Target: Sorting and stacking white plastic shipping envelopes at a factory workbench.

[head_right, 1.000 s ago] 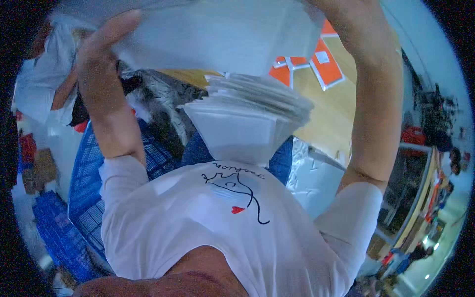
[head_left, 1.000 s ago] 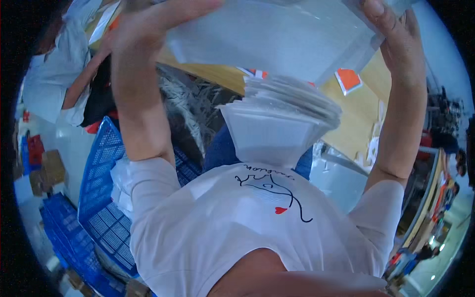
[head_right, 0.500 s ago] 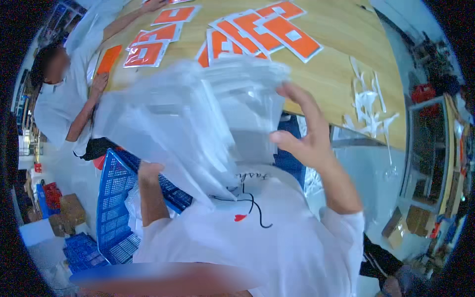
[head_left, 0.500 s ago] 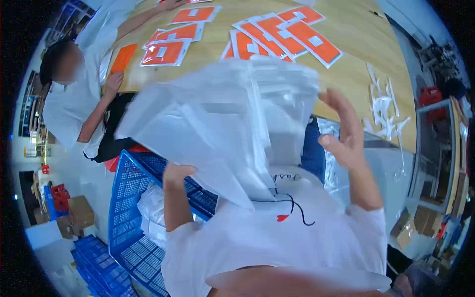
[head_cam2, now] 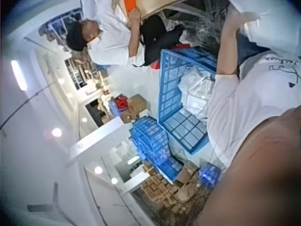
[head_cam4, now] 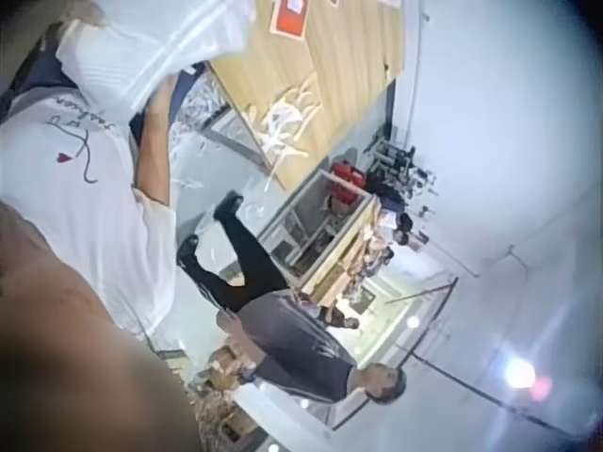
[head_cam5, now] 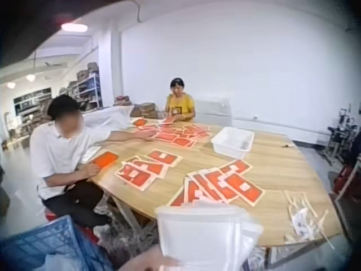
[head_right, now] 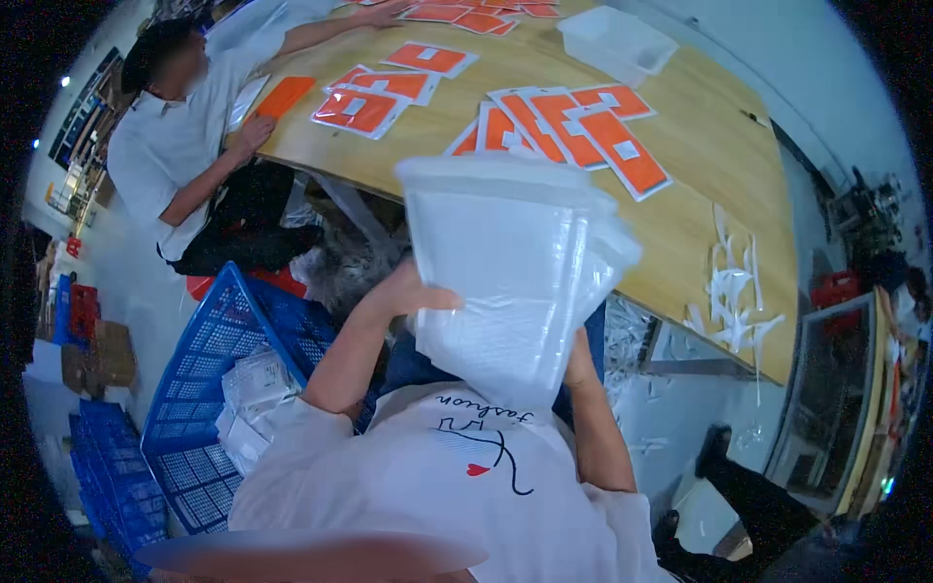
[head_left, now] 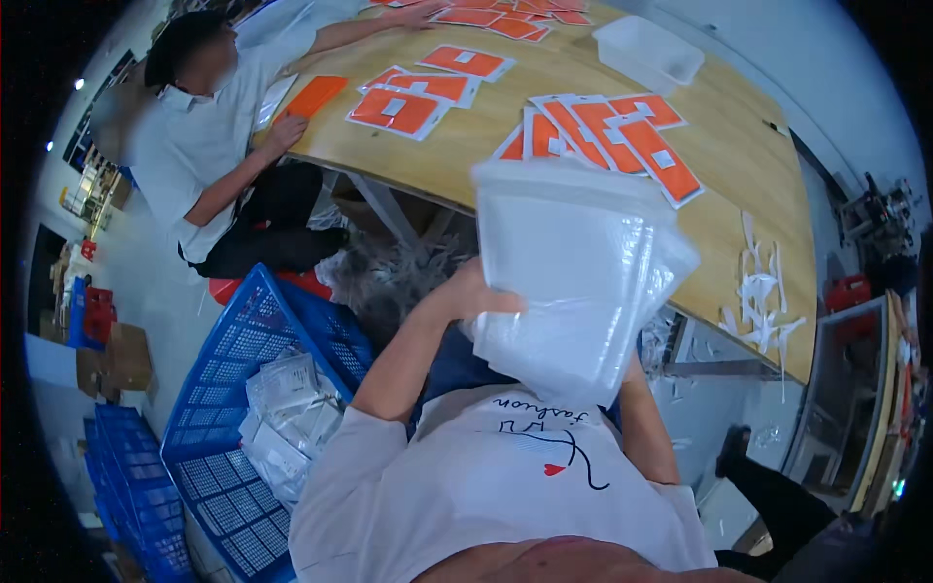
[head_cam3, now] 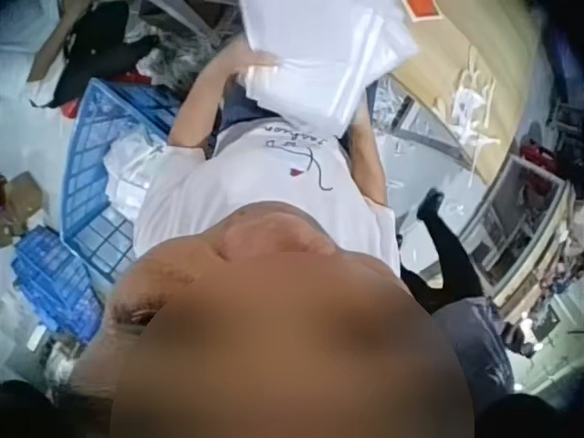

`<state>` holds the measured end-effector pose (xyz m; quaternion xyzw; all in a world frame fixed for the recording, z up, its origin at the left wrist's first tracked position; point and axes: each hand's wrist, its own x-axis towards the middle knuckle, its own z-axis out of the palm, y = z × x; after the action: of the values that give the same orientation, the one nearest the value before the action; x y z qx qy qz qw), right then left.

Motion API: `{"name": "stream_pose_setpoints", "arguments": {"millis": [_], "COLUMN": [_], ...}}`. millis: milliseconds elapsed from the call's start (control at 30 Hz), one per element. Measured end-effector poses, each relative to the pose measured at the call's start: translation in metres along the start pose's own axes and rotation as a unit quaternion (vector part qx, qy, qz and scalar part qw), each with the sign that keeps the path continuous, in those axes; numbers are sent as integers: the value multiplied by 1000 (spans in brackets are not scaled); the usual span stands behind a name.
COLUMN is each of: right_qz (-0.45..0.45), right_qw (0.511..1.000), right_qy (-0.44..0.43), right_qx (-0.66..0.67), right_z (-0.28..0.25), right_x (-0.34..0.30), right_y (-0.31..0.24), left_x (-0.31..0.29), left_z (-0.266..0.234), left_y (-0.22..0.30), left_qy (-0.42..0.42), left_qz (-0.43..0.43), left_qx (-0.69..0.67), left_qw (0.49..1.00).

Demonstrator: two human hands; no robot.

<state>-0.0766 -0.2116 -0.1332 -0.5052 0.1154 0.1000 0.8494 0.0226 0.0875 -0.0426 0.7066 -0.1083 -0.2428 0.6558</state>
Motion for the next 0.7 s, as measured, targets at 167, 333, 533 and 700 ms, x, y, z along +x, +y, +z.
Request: {"name": "stream_pose_setpoints", "arguments": {"millis": [167, 333, 533, 700], "right_qz": [50, 36, 1, -176], "right_qw": [999, 997, 987, 950], "right_qy": [2, 37, 89, 256], "right_qx": [2, -57, -137, -19], "right_z": [-7, 3, 8, -49], "right_x": [-3, -22, -41, -43], "right_y": [2, -1, -29, -69], "left_x": [2, -34, -44, -51], "left_z": [26, 46, 50, 49], "left_y": [6, -18, -21, -7], "left_qy": [-47, -25, -11, 43], "left_qz": [67, 51, 11, 42], "left_qx": [31, -33, -47, -9], "left_qw": [996, 998, 999, 998]}}
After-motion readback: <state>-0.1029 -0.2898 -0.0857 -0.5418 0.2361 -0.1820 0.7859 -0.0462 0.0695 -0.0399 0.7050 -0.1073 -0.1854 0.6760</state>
